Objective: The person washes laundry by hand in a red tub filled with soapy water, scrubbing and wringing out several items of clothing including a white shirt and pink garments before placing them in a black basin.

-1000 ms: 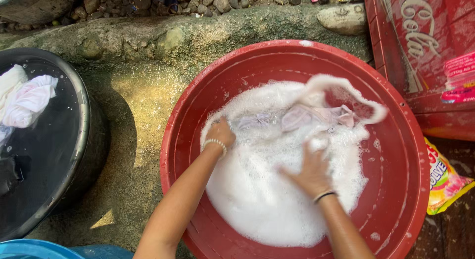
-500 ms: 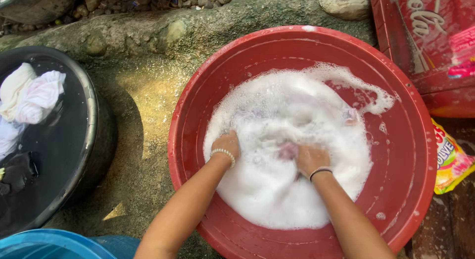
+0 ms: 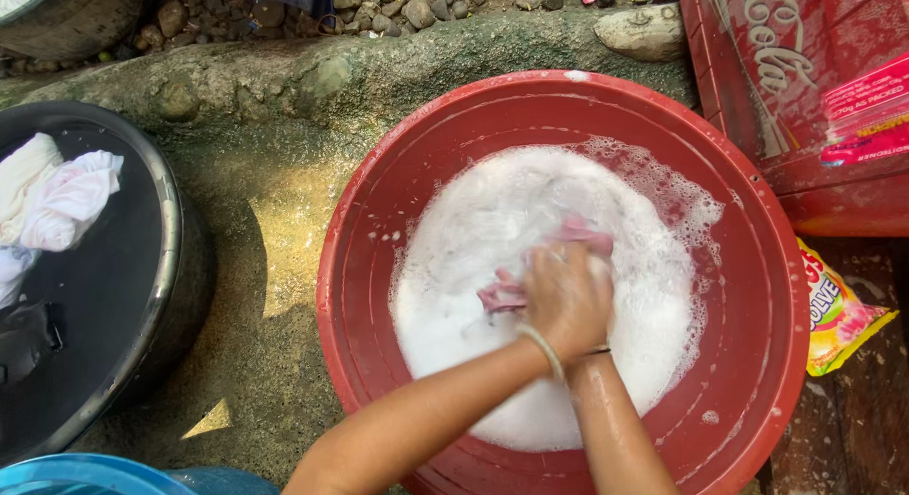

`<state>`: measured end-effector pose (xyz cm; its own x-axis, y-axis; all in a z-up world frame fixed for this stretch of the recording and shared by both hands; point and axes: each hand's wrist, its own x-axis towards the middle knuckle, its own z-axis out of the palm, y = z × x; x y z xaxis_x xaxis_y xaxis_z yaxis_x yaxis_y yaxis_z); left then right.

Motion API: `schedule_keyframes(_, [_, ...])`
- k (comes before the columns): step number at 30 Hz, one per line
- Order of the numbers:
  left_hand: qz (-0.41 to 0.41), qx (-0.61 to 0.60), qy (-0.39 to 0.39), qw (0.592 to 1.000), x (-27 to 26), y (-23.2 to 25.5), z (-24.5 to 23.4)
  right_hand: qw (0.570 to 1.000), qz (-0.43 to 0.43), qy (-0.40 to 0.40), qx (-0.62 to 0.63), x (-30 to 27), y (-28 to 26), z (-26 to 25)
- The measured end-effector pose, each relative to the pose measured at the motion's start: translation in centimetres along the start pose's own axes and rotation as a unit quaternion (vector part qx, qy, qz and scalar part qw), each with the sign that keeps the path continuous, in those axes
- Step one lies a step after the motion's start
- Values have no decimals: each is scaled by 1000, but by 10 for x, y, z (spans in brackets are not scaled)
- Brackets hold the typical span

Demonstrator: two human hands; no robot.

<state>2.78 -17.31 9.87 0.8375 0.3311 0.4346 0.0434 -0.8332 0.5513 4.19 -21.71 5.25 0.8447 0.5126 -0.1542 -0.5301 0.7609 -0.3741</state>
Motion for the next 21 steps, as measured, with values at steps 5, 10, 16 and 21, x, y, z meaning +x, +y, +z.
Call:
schedule_keyframes(5, [-156, -21, -164, 974, 54, -12, -12, 975, 57, 0, 216, 8, 11, -9])
schedule_keyframes(10, [-130, 34, -199, 971, 51, -6, -3, 975, 29, -139, 172, 1, -2, 11])
schedule_keyframes(16, [-341, -132, -136, 921, 70, -41, 1, 998, 19, 58, -2, -2, 33, 1])
schedule_keyframes(21, [91, 10, 100, 991, 5, -17, 15, 977, -10, -66, -202, 10, 24, -9])
